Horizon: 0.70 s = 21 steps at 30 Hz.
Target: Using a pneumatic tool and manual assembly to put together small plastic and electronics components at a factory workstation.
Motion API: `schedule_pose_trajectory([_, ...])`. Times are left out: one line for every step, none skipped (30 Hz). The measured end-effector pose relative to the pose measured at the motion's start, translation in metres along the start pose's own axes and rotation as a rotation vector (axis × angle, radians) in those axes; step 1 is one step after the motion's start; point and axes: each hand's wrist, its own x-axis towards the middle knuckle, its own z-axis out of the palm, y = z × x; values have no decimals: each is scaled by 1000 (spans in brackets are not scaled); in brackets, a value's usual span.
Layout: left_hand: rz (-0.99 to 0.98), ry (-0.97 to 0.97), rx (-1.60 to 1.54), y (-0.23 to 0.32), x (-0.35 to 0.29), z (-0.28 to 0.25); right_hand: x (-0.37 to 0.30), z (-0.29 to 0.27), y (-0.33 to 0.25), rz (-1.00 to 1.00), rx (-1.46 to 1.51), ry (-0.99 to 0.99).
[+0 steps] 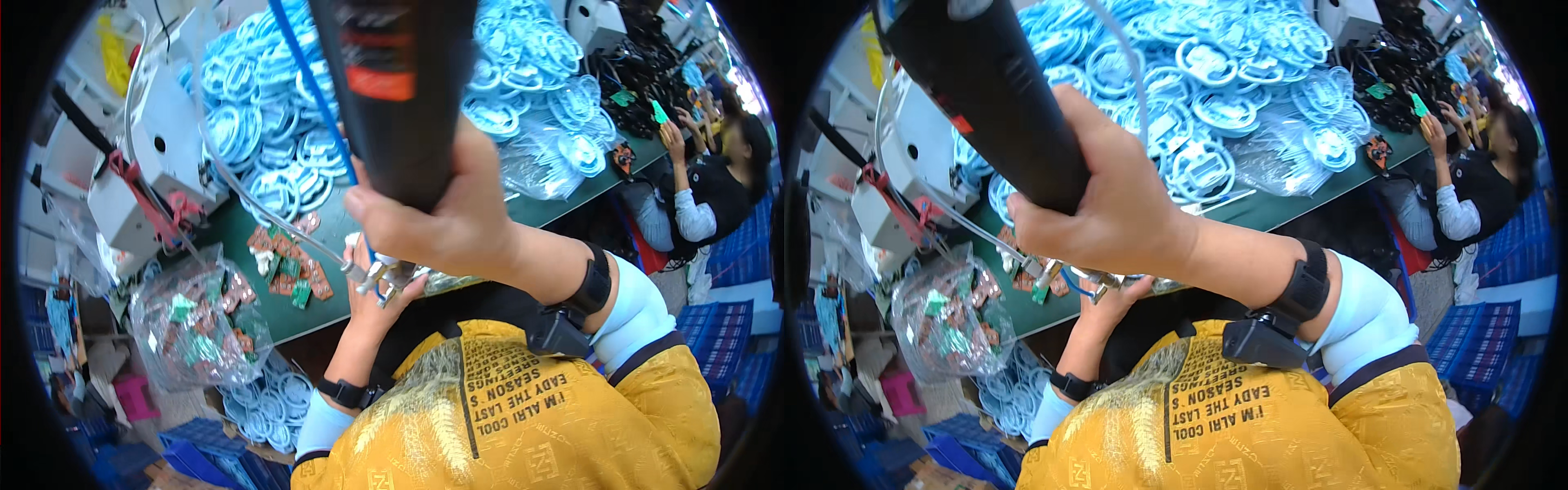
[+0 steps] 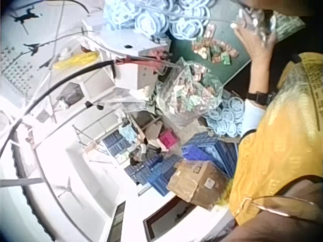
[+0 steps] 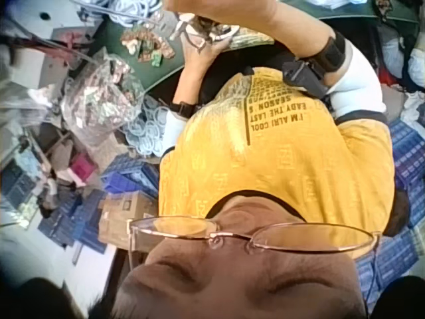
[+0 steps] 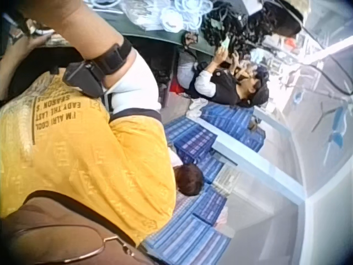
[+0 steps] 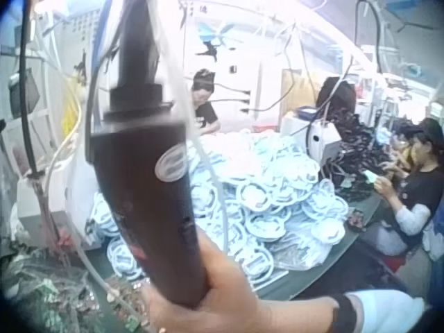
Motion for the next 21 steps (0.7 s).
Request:
schedule_pose_trajectory([13,0,8,5,0,-5,3,2,0,70,101,33])
schedule_pose_trajectory([37,40,66,8,2,-7,7,-6,-4,100,111,46])
schedule_pose_trajectory([55,87,123,14,2,-11,14,-18,-14,131,124,51])
schedule_pose_trajectory([12,61,179,19,1,-13,22,-31,-22,121,52,56])
schedule_pose_trajectory([-8,58,209,20,-2,-14,28,-40,-30,103,75,84])
schedule_pose_trajectory([-23,65,196,22,-2,-18,34,-45,-36,175,126,121])
schedule_pose_trajectory([-26,69,181,29,3,-23,38,-52,-39,243,169,166])
schedule_pose_trajectory([-32,65,182,33,9,-24,40,-57,-26,223,48,143])
schedule_pose_trajectory([14,28,205,39,18,-23,41,-60,-20,226,47,149])
schedule_pose_trajectory([58,-9,227,43,25,-20,41,-62,-16,174,19,131])
schedule_pose_trajectory([58,-16,224,43,30,-13,42,-63,-13,123,-9,113])
schedule_pose_trajectory([104,-61,280,43,34,-4,41,-59,-12,119,-26,124])
schedule_pose_trajectory([149,-106,335,44,37,1,42,-57,-7,125,-26,127])
schedule_pose_trajectory([127,-126,287,47,37,2,42,-55,1,97,-31,159])
schedule_pose_trajectory([120,-133,283,46,34,5,41,-54,8,73,-34,189])
schedule_pose_trajectory([150,-98,286,44,30,9,41,-55,4,137,59,136])
schedule_pose_trajectory([179,-62,289,42,26,12,39,-55,8,148,60,135])
schedule_pose_trajectory([177,-38,273,42,25,14,38,-53,12,83,7,132])
schedule_pose_trajectory([170,-41,270,41,24,15,37,-52,14,17,-46,129])
schedule_pose_trajectory([168,-33,267,41,24,15,35,-52,13,23,-44,127])
schedule_pose_trajectory([163,-24,263,39,23,16,32,-53,10,34,128,66])
